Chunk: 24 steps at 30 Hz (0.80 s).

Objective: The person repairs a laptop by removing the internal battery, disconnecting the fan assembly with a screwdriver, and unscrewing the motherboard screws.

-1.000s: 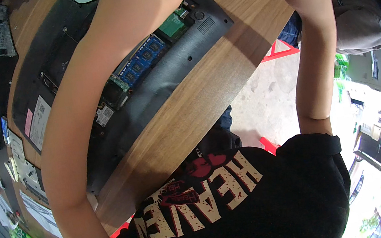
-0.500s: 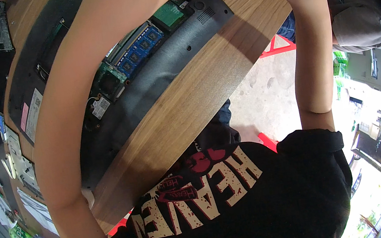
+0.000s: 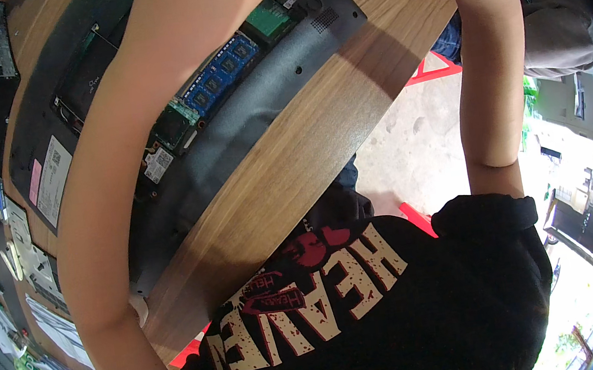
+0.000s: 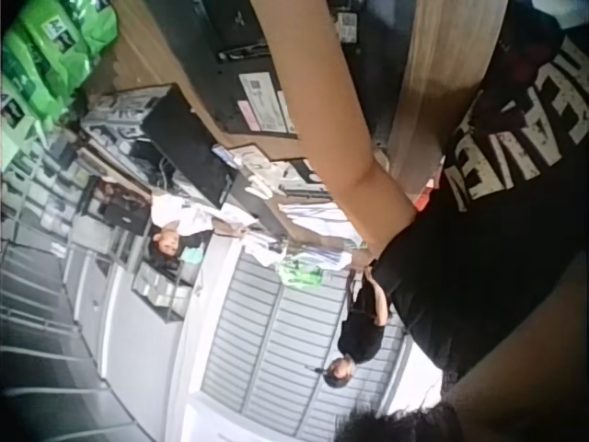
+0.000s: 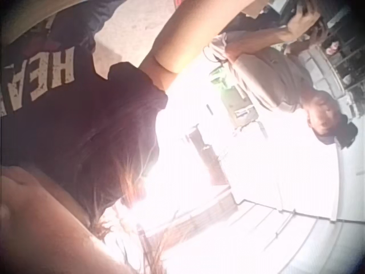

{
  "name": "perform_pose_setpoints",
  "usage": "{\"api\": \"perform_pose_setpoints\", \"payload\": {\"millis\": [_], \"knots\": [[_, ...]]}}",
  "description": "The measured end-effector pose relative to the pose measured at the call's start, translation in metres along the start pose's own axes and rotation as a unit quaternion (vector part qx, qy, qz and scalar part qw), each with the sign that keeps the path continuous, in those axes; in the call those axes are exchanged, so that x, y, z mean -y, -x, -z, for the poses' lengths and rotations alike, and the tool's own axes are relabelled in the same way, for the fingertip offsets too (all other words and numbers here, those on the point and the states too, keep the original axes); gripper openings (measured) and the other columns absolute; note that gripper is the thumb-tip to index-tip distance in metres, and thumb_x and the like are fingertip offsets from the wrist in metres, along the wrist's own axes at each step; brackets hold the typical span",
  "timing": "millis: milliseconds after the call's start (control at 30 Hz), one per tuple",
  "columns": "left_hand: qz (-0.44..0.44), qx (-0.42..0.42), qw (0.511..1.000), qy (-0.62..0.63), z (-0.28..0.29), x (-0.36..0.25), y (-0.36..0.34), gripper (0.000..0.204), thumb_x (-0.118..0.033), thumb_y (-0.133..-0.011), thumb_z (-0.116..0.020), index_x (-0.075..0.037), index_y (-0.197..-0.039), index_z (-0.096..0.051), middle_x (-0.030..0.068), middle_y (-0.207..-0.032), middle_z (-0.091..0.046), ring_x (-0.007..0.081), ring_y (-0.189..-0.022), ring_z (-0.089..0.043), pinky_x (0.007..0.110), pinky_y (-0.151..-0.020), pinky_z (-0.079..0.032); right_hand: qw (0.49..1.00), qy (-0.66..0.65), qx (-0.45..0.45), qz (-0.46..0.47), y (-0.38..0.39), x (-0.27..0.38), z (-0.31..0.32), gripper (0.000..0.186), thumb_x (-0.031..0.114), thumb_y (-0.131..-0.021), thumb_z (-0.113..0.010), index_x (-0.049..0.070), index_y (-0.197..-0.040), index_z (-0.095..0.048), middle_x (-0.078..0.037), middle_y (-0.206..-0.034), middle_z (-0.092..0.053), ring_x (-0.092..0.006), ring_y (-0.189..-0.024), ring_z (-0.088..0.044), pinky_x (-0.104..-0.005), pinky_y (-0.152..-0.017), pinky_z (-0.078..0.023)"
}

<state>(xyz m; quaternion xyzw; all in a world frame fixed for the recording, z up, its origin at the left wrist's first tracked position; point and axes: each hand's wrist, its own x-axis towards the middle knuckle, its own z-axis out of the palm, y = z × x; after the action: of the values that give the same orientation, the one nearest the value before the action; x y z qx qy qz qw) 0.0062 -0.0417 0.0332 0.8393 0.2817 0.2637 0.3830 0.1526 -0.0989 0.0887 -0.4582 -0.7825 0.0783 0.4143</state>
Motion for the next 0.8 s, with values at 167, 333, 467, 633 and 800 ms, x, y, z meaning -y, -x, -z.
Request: {"api": "perform_pose_setpoints", "payload": {"millis": [167, 333, 467, 633, 800], "knots": [[-0.042, -0.034, 0.997, 0.063, -0.012, 0.011, -0.001, 0.011, -0.004, -0.080, -0.068, 0.006, -0.087, -0.067, 0.0149, -0.070, -0.065, 0.0140, -0.062, -0.061, 0.027, -0.061, -0.048, 0.994, -0.100, 0.046, 0.009, 0.005, -0.030, -0.005, 0.009, 0.006, -0.091, -0.054, 0.004, -0.096, -0.046, -0.002, -0.075, -0.047, -0.0065, -0.064, -0.055, -0.0230, -0.058, -0.049], [0.001, 0.013, 0.996, 0.089, -0.002, 0.006, -0.003, 0.014, -0.006, -0.081, -0.069, 0.005, -0.089, -0.069, 0.0151, -0.074, -0.067, 0.0150, -0.066, -0.065, 0.027, -0.065, -0.051, 0.981, -0.168, 0.075, -0.065, 0.005, -0.003, 0.008, 0.012, 0.005, -0.092, -0.053, 0.005, -0.102, -0.046, -0.001, -0.081, -0.047, -0.0066, -0.068, -0.056, -0.0218, -0.063, -0.052], [-0.030, -0.005, 0.997, -0.065, -0.003, -0.010, 0.003, 0.016, -0.008, -0.080, -0.071, 0.005, -0.090, -0.069, 0.0149, -0.075, -0.068, 0.0172, -0.066, -0.066, 0.028, -0.066, -0.051, 0.995, -0.031, 0.089, -0.006, 0.009, -0.010, 0.007, 0.016, 0.008, -0.093, -0.054, 0.004, -0.106, -0.046, -0.001, -0.085, -0.048, -0.0072, -0.073, -0.056, -0.0215, -0.065, -0.053], [-0.063, -0.018, 0.997, -0.037, -0.005, 0.005, -0.003, 0.016, -0.008, -0.080, -0.071, 0.006, -0.089, -0.068, 0.0158, -0.075, -0.068, 0.0171, -0.066, -0.065, 0.028, -0.065, -0.051, 0.992, -0.090, 0.092, 0.003, 0.005, -0.011, 0.011, 0.016, 0.009, -0.095, -0.054, 0.004, -0.108, -0.046, -0.002, -0.088, -0.048, -0.0072, -0.080, -0.055, -0.0205, -0.066, -0.053], [-0.039, -0.003, 0.999, 0.002, -0.006, 0.000, -0.005, 0.015, -0.006, -0.082, -0.069, 0.007, -0.088, -0.067, 0.0143, -0.074, -0.068, 0.0158, -0.067, -0.065, 0.027, -0.066, -0.051, 0.990, -0.119, 0.062, 0.046, 0.009, -0.054, 0.007, 0.014, 0.008, -0.096, -0.053, 0.005, -0.108, -0.046, -0.002, -0.090, -0.048, -0.0068, -0.080, -0.054, -0.0210, -0.067, -0.051]]}}
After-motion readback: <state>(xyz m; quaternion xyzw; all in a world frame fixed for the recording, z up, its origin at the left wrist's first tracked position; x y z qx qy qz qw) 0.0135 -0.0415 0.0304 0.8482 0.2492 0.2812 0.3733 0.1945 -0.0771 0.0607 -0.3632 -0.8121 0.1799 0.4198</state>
